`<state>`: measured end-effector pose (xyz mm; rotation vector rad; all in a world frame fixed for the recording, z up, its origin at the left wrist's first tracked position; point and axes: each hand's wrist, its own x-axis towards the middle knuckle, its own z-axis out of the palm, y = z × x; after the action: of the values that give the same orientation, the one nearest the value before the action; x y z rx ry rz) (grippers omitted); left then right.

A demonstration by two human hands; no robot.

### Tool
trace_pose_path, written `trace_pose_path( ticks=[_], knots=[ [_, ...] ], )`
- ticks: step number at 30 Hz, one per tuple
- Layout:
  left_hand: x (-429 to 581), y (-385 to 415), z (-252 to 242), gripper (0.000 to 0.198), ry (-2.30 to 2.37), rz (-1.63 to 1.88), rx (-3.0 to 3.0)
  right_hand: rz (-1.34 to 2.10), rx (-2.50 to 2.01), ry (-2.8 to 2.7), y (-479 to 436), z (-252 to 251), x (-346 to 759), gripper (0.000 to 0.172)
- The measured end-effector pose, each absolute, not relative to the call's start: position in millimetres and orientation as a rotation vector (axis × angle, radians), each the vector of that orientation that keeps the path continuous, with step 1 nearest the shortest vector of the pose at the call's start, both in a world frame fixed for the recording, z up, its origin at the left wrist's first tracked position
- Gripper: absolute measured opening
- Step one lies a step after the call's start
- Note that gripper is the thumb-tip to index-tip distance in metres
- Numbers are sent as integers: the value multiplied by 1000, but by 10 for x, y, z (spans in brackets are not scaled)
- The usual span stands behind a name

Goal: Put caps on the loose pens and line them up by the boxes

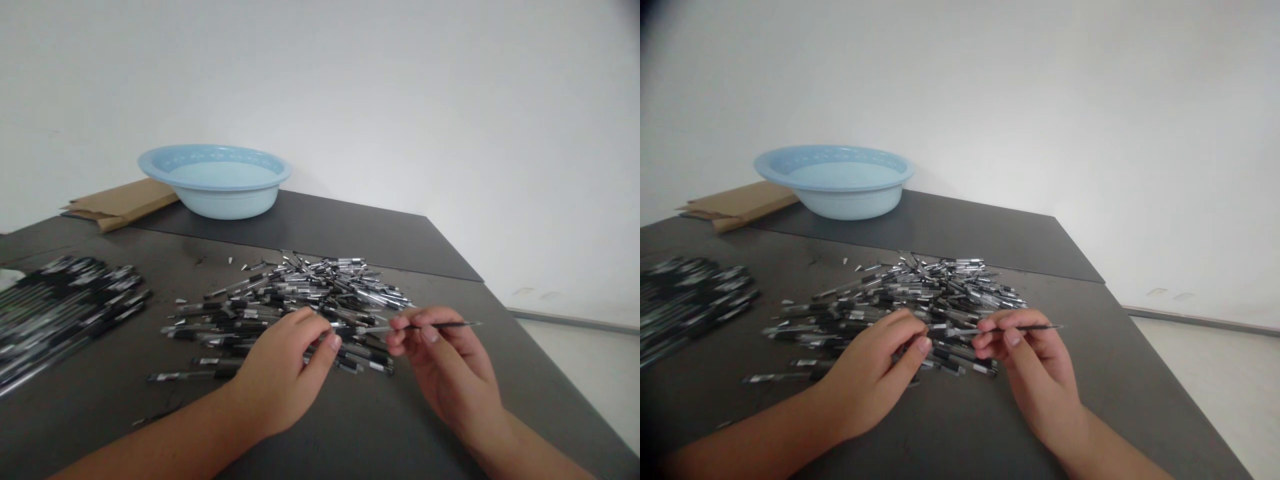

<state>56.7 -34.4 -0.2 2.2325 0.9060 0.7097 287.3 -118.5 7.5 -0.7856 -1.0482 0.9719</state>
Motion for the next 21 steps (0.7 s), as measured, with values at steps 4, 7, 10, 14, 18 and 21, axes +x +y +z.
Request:
trace_pose_path(
  ticks=[4,7,10,14,18,21],
  knots=[
    [561,-344,1,28,915,717,2227,966,-758,-1048,-1173,98,2870,11],
    [560,-343,-3,28,921,711,2223,958,-746,-1049,-1175,107,2875,12],
    [563,-342,-4,29,911,700,2228,970,-755,-1064,-1176,95,2883,13],
    [571,-340,4,30,910,703,2246,972,-762,-1068,-1174,80,2895,12],
    [573,-340,11,31,899,701,2249,975,-768,-1067,-1178,100,2896,11],
    [563,-346,14,30,893,700,2245,968,-776,-1059,-1182,120,2888,10]
  ],
)
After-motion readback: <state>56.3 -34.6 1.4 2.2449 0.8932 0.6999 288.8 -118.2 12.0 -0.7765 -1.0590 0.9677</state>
